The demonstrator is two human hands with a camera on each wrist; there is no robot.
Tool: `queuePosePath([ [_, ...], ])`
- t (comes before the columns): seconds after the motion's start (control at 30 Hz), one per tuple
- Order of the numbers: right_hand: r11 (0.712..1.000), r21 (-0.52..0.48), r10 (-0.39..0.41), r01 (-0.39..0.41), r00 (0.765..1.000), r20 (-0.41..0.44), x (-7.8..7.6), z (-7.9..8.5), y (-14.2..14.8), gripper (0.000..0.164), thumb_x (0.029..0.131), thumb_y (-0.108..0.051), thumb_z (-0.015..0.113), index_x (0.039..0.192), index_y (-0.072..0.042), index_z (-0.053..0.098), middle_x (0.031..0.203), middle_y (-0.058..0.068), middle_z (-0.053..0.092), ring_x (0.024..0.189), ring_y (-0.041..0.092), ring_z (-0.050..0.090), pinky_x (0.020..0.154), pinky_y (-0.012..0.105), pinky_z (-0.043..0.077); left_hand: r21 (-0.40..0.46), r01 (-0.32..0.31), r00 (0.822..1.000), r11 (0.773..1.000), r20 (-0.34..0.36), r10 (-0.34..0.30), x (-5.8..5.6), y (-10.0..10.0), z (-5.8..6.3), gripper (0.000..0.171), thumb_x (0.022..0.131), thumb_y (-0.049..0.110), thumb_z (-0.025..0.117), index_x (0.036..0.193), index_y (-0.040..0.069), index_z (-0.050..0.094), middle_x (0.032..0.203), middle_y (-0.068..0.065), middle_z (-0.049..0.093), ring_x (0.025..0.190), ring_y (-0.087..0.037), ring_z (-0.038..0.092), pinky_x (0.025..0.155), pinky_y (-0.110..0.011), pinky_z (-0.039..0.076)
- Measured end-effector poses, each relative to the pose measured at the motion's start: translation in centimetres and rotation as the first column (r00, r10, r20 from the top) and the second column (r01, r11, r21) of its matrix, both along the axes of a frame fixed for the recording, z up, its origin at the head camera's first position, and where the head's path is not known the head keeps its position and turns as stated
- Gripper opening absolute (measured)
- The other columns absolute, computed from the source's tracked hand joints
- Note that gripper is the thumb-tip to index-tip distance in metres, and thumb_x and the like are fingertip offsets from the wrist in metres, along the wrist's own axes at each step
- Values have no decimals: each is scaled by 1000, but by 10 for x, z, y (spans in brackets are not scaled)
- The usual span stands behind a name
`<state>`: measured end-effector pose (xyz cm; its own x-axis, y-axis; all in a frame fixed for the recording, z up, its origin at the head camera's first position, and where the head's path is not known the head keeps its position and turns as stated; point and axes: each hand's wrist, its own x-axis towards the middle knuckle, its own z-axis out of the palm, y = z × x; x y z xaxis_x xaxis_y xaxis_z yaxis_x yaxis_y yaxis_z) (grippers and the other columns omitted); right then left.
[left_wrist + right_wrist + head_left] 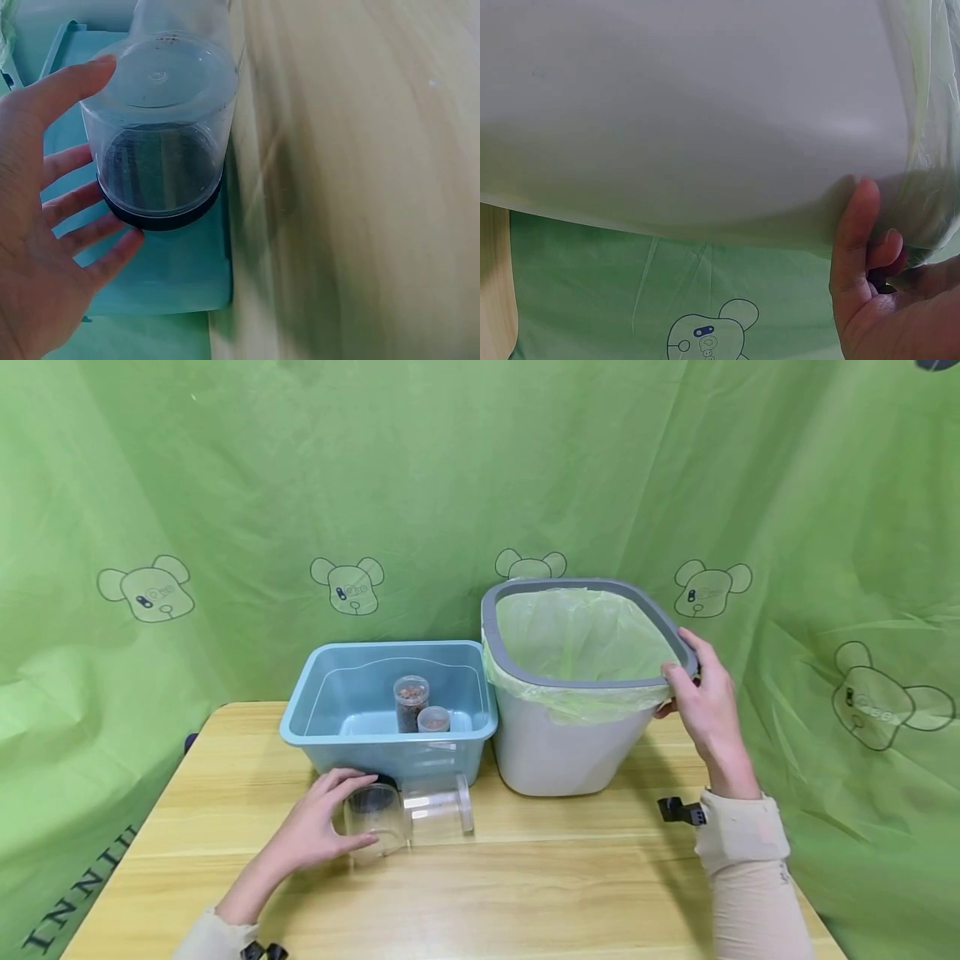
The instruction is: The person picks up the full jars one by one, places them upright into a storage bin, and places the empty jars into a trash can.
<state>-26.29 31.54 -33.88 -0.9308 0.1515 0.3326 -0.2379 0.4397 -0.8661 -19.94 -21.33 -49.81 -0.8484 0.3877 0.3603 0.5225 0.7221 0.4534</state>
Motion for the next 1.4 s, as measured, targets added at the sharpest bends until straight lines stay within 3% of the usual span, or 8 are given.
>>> queuePosePath([
  [0.23,1000,-3,3,-3,1000,1,0,1,0,64,105,-22,50,164,-12,27,109,1,53,64,13,59,54,34,62,-4,7,999,1000,-33,-7,3,0,16,85,71,47,93,144,19,60,141,-7,56,129,-30,54,103,-61,52],
  [0.53,1000,-13,3,-3,1000,1,0,1,-1,64,105,-22,51,164,-13,28,110,2,53,64,13,60,53,32,62,21,22,999,1000,-49,-21,6,3,45,83,72,45,93,145,27,59,147,-5,52,133,-30,51,107,-60,49],
  [0.73,1000,-7,3,-3,1000,-1,1,1,-1,64,105,-22,50,164,-12,27,109,1,53,63,13,59,53,32,62,33,58,994,998,-96,-54,7,9,66,83,72,45,92,146,29,59,149,-5,52,136,-28,49,109,-60,47],
  [1.17,1000,-13,2,-2,1000,9,0,-1,-3,64,105,-22,50,164,-14,27,114,5,53,63,13,60,53,33,62,114,134,965,984,-240,-103,6,29,118,81,68,37,94,142,25,63,147,-9,53,127,-27,54,99,-55,52],
  [1.4,1000,-14,-3,3,1000,4,0,0,-2,64,105,-21,49,164,-14,27,114,5,53,63,13,59,53,33,62,173,168,946,971,-306,-109,-3,42,146,75,70,36,92,140,23,65,148,-11,52,135,-29,50,107,-54,47],
])
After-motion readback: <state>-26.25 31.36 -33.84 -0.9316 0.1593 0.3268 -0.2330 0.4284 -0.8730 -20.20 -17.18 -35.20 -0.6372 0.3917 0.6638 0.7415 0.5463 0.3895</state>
